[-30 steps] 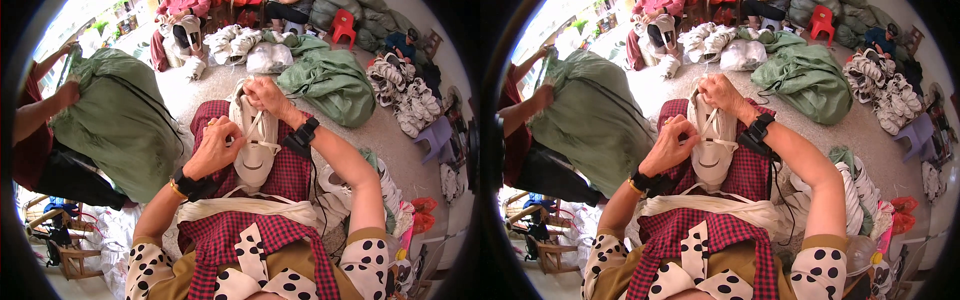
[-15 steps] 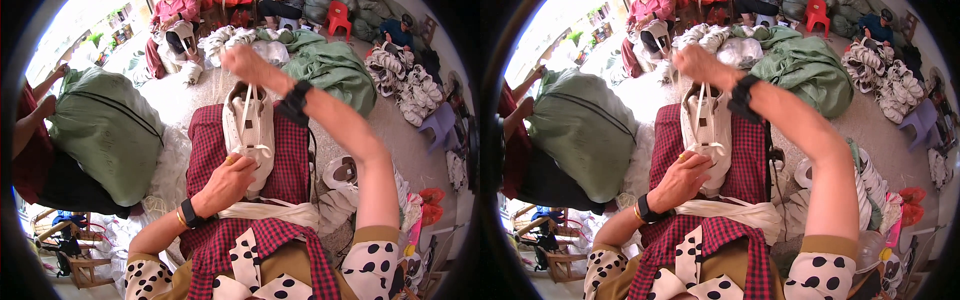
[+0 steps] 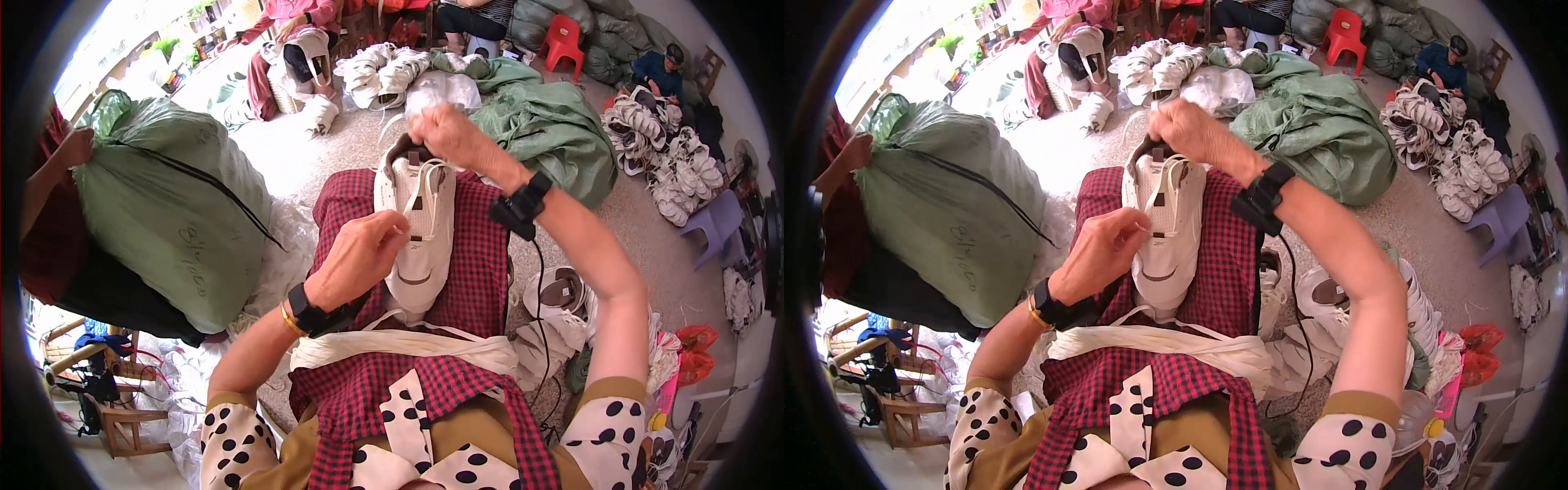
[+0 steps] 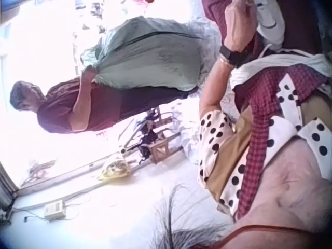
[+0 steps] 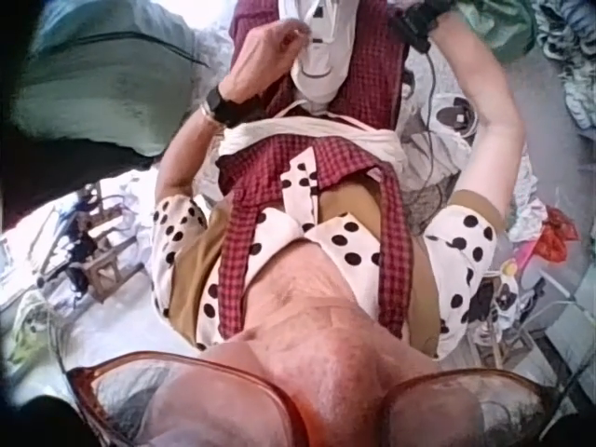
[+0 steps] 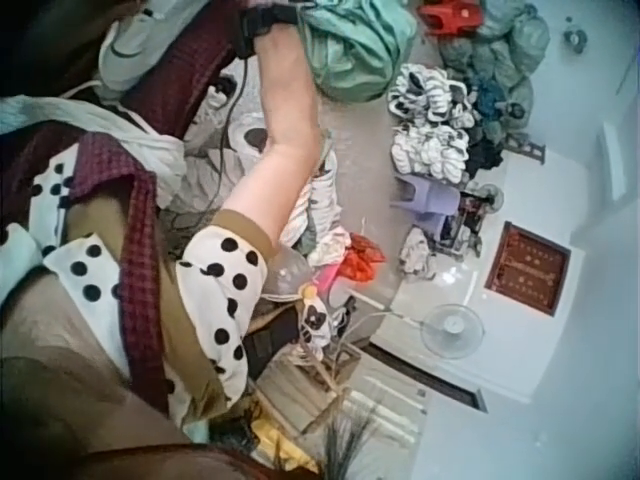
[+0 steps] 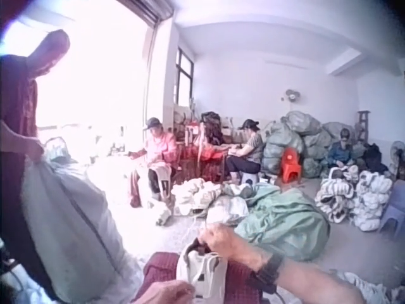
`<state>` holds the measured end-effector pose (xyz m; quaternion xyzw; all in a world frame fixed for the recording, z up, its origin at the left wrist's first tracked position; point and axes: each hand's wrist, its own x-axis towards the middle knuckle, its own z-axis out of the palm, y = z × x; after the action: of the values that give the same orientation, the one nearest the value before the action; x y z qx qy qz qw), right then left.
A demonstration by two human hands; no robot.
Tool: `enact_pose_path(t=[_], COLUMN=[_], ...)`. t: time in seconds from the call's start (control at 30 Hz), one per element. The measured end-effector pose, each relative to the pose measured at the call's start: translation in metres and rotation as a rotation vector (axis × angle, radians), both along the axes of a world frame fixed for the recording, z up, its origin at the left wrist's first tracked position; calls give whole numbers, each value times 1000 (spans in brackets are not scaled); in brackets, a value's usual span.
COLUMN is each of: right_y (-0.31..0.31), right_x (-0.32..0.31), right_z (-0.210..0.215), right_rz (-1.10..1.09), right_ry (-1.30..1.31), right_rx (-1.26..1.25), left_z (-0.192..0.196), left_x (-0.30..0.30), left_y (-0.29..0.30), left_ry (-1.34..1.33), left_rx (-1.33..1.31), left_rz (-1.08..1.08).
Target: The recorder is lacing white sneakers in a shoe manufacturing workshop.
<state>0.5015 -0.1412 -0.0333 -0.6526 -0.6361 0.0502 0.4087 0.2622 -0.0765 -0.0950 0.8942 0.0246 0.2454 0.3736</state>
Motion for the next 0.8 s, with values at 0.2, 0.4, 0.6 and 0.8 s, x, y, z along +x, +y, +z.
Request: enact_pose_path(t=[0.2,0.4,0.6,0.8], right_y=[-27,-78,-80,-76], right_x=[-26,-62,-53,-43], right_z=[-13,-15,-47,-33], right_rz=[69,99,123,255], right_ry=[51,-100,-235,85], right_rx=[132,-176,-297,-474], left_z=[4,-3,-11,-17], left_x=[12,2,7,12], left_y=[11,23,16,10], left_ry=[87,106,58,-28], left_rx=[284,-19,-72,0], left_rz=[-105,-263,-229,-150])
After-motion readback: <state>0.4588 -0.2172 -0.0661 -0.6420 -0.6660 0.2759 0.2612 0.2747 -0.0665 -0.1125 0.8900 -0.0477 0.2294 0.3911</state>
